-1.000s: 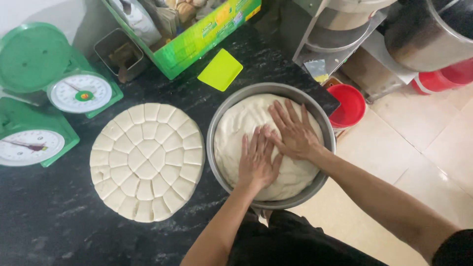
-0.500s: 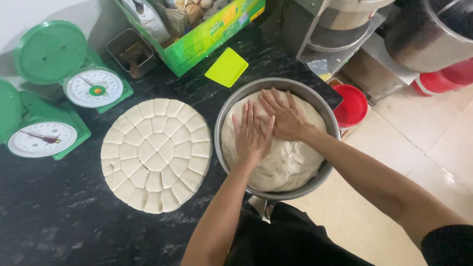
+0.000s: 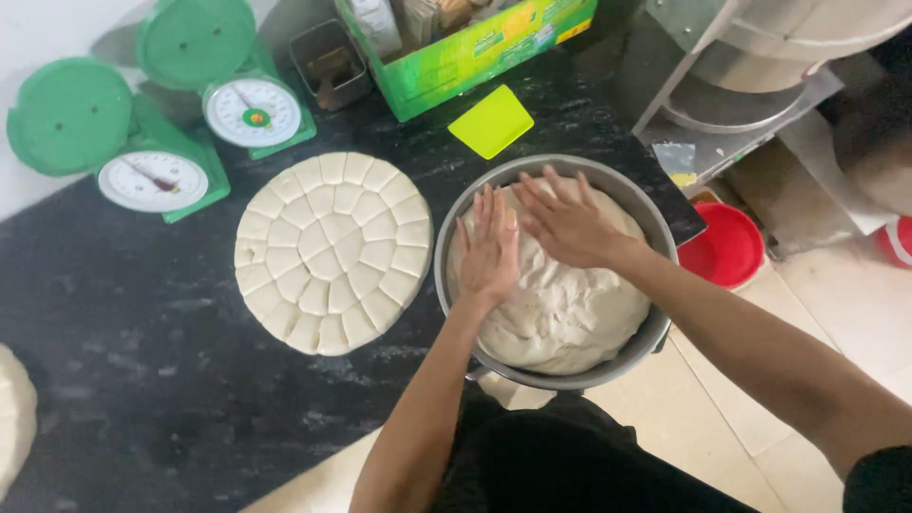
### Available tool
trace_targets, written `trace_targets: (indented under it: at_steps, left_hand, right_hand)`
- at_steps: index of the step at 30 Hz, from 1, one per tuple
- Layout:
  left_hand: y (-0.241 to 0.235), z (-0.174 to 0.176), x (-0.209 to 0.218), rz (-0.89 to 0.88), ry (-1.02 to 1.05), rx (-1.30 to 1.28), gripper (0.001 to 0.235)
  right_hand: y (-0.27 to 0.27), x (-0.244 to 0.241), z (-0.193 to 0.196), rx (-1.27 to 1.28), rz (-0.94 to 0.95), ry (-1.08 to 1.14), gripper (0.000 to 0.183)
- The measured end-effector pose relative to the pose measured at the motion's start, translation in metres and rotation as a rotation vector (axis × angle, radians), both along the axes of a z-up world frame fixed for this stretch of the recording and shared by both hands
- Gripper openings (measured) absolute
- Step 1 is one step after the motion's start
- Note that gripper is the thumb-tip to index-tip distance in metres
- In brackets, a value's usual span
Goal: Flattening rounds of dough and using a circular scoring tool to create a pattern on the surface.
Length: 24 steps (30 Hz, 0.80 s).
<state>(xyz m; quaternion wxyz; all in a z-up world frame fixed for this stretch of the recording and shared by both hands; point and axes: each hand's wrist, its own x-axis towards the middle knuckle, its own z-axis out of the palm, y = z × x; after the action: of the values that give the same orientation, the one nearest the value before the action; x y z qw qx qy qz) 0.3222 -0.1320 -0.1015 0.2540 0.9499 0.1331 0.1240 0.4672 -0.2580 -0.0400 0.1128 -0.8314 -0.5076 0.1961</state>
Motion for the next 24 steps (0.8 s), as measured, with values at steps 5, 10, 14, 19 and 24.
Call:
trace_targets:
  at_steps: [5,10,14,19,24]
  left_hand:
    - [-0.029,0.015,-0.008,0.323,0.105,0.124,0.072]
    - [-0.034,0.004,-0.010,0.353,0.156,0.057,0.076]
    - [-0.015,0.030,-0.030,0.342,0.001,-0.374,0.070]
    - [-0.035,0.070,-0.078,0.402,-0.739,-1.112,0.071]
    - [-0.063,0.058,-0.092,0.837,-0.619,-0.846,0.068]
  right_hand:
    - [0.025,-0.005,-0.022,0.143,0.372,-0.206,0.068]
    - [0.029,0.004,-0.015,0.102,0.408,-0.339,0.074]
    - [0.033,0.009,-0.002,-0.074,0.449,-0.002,0.068]
    - [0.015,-0.056,0.015,0.035,0.516,-0.037,0.070]
    - [0.003,-0.096,0.007,0.040,0.655,-0.137,0.067]
